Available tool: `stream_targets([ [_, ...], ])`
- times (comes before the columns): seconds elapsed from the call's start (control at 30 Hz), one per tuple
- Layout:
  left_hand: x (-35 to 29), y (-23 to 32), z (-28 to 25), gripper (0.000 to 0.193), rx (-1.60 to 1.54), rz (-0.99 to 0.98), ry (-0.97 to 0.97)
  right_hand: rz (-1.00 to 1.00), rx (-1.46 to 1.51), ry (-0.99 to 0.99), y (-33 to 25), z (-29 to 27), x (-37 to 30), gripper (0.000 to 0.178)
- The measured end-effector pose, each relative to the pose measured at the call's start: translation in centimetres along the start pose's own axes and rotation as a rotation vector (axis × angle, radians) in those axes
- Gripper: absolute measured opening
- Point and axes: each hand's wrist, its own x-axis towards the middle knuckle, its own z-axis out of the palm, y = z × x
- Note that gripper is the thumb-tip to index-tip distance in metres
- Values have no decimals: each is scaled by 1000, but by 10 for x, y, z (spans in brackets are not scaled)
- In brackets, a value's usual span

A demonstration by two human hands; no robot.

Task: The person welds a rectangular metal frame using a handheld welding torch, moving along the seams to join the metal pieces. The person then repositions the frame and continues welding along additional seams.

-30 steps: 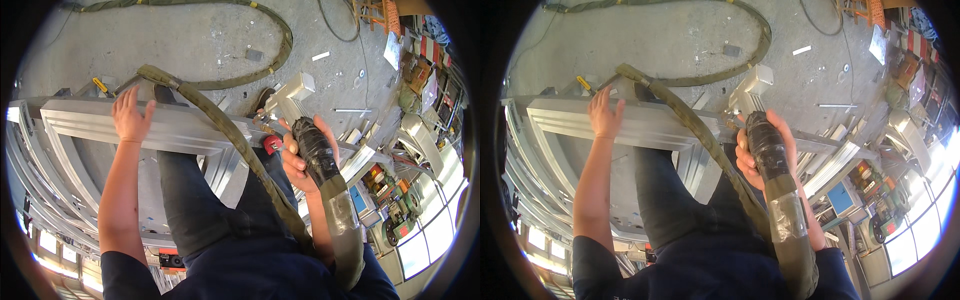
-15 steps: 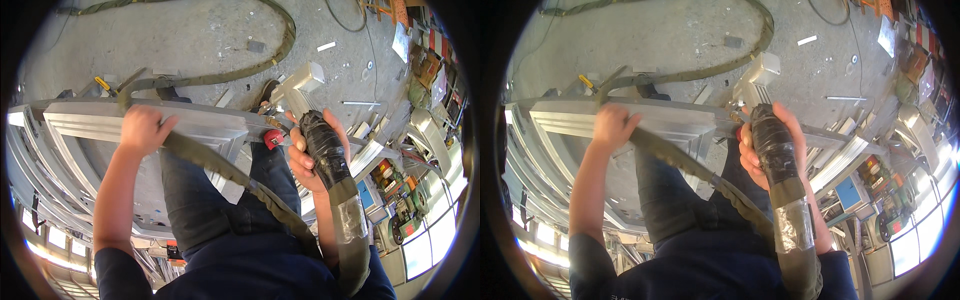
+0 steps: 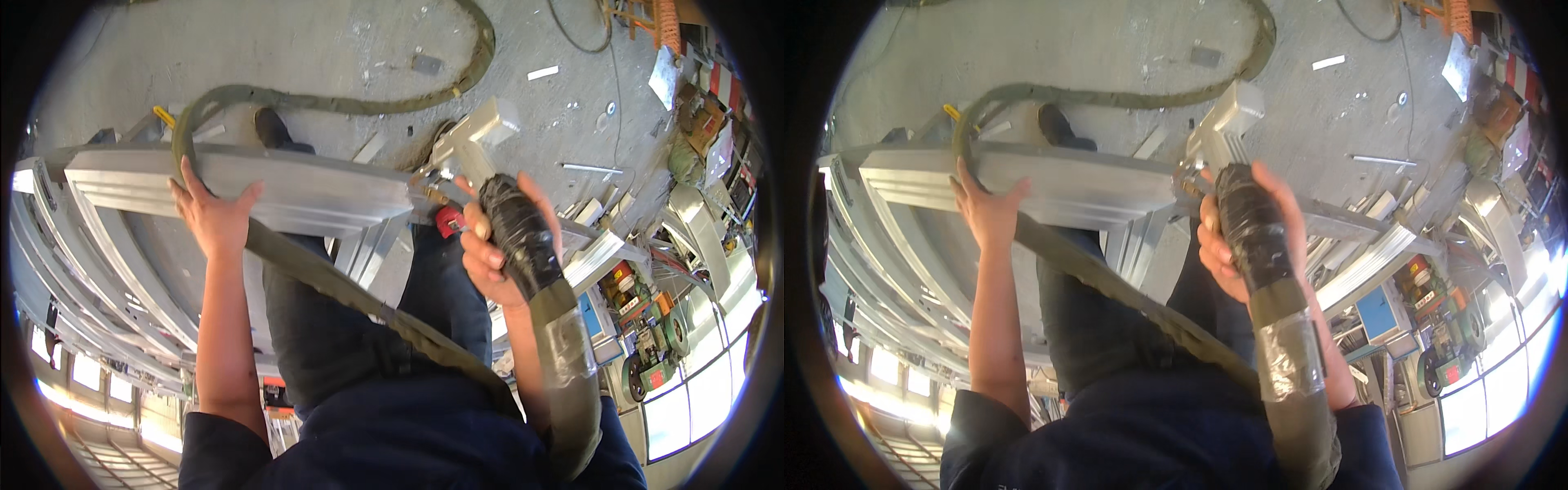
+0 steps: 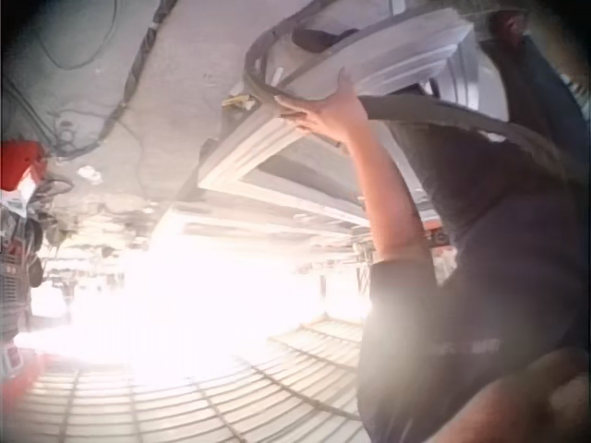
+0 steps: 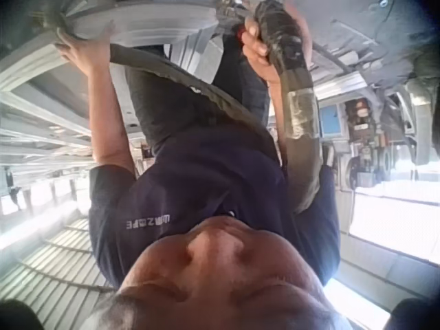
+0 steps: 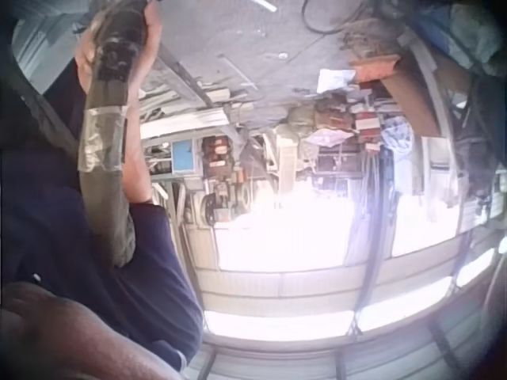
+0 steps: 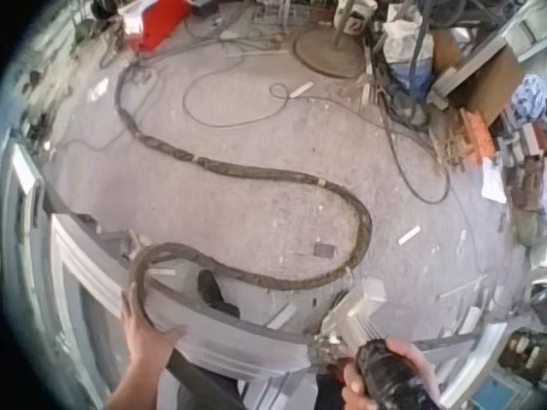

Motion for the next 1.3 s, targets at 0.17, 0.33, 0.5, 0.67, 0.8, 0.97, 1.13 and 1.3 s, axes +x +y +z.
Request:
stream_targets([
  [0.17,5,-29,31,99,-33,192,108,9,-27,-201,-4,-11,12,76],
  [0.33,4,-38,52,52,-260,240,249,-24,1,-68,1,0,12,66],
  [0.5,5,-43,54,40,-250,300,292,-32,-2,-31,6,-1,15,64],
  [0.67,5,-41,54,38,-261,303,298,-26,-14,-13,7,-1,17,62],
  [0.8,5,-43,55,38,-248,324,318,40,6,-187,3,-16,20,76],
  [0.97,5,-43,55,38,-249,328,320,-17,-20,-3,7,-5,20,62],
  [1.13,5,-44,55,38,-253,331,317,61,18,-226,-2,-20,24,75],
  [1.3,7,-45,55,37,-251,351,322,76,33,-208,-4,-21,23,74],
])
